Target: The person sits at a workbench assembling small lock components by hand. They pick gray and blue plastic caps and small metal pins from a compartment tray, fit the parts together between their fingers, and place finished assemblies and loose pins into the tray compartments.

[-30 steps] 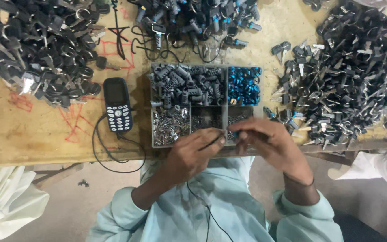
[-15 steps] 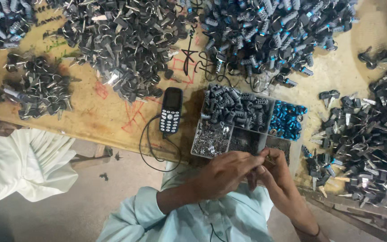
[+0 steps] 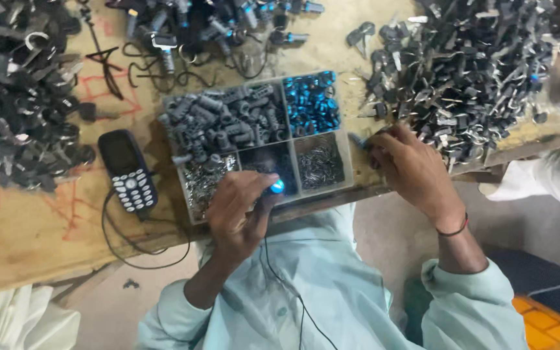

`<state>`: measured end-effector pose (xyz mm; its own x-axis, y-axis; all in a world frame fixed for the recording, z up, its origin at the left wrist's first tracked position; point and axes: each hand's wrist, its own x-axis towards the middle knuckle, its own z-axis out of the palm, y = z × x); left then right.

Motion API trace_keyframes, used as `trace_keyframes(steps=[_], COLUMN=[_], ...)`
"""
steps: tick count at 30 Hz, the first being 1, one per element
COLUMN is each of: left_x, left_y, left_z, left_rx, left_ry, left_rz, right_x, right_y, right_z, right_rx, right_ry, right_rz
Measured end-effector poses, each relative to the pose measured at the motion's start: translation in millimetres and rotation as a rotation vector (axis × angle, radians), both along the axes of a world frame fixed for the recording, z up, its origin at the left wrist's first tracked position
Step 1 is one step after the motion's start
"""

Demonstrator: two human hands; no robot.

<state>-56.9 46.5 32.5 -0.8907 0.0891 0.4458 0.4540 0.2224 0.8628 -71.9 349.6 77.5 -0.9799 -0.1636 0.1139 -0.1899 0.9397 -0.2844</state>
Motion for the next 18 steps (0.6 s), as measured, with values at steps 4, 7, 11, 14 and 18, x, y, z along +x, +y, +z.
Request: trace_keyframes(steps=[4, 7, 11, 14, 18], left_x=[0.1, -0.5, -0.1, 1.4, -2.0], left_y=[-0.4, -4.0, -7.2, -7.8, -6.6], left_z=[1.2, -0.1, -2.1, -1.0, 0.0], left_rx=[-0.035, 0.021, 0.062, 0.070, 0.010], left_ry=[-0.035, -0.103, -0.161, -0.162, -0.139], left_rz=[0.033, 0.013, -0.005, -0.006, -0.040], right_x=[3.1, -2.1, -1.9, -2.4, -14.3], right_y=[3.5, -3.0, -6.9, -5.8, -12.3], right_z=[23.6, 26.5, 13.6, 7.0, -3.8], right_rx=[-0.049, -0.199, -0.027, -0.067, 0.003], right_ry=[-0.071, -0.247, -0.103, -0.165, -0.267], right_rz=[-0.174, -0.048, 0.075, -0.052, -0.019])
